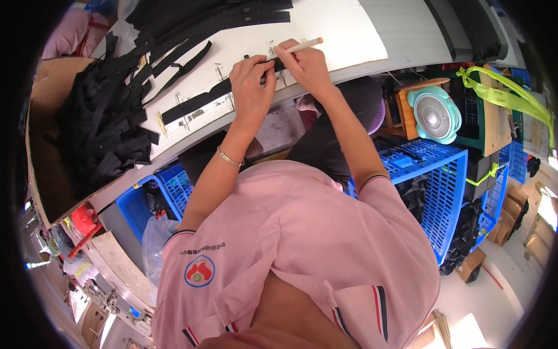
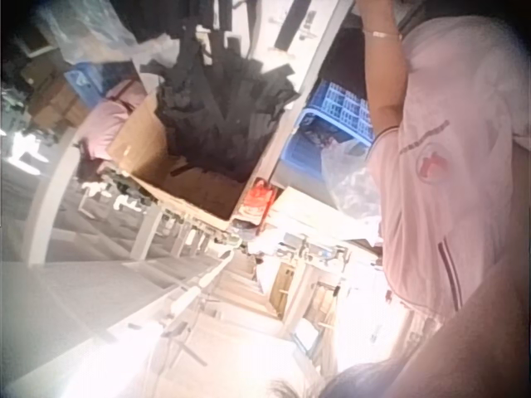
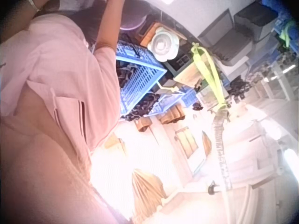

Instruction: The person aligns fabric straps on a template on the table and marks them with a pencil, places a bundle of marked straps into a plastic bag, and marks more straps taken from a box.

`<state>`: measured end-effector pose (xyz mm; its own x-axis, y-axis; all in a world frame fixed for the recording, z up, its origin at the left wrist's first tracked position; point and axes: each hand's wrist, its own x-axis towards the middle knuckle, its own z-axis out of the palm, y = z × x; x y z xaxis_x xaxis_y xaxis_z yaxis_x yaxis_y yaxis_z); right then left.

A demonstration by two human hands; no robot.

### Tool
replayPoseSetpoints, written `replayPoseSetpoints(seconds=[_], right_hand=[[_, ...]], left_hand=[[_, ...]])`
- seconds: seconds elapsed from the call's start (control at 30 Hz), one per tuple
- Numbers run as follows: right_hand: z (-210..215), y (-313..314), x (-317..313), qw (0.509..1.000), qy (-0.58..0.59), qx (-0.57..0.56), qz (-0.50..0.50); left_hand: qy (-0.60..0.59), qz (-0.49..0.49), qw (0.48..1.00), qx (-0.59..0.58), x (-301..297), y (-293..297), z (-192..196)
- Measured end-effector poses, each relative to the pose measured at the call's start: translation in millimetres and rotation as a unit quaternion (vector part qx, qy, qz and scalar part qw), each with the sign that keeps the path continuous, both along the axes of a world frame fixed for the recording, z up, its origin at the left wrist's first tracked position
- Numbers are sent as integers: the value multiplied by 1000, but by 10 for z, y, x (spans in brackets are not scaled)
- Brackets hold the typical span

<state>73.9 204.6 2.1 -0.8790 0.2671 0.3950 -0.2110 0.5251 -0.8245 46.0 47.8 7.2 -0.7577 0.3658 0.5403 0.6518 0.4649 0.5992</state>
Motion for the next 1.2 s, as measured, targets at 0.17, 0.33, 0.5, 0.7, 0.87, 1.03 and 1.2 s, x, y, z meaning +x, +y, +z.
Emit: replayPoseSetpoints(seconds=[0.17, 0.33, 0.5, 0.7, 0.87, 1.03, 1.2], right_hand=[[54, 74, 63, 995, -63, -64, 33], [28, 75, 39, 998, -50, -20, 40], [37, 55, 54, 993, -52, -84, 60], [137, 22, 69, 987, -29, -154, 42], [218, -164, -34, 976, 8, 218, 20], [178, -131, -136, 949, -20, 315, -5], [139, -66, -446, 985, -52, 155, -53]], left_hand=[[-2, -2, 1000, 4, 0, -5, -2], [1, -2, 1000, 1, -5, -12, -9], [-44, -18, 998, 48, -54, -129, -8], [51, 178, 982, -25, -515, -602, 127], [50, 236, 963, -120, -894, -1119, -41], [16, 134, 988, -71, -709, -1058, 318], [-127, -92, 982, -107, -282, -881, 599]])
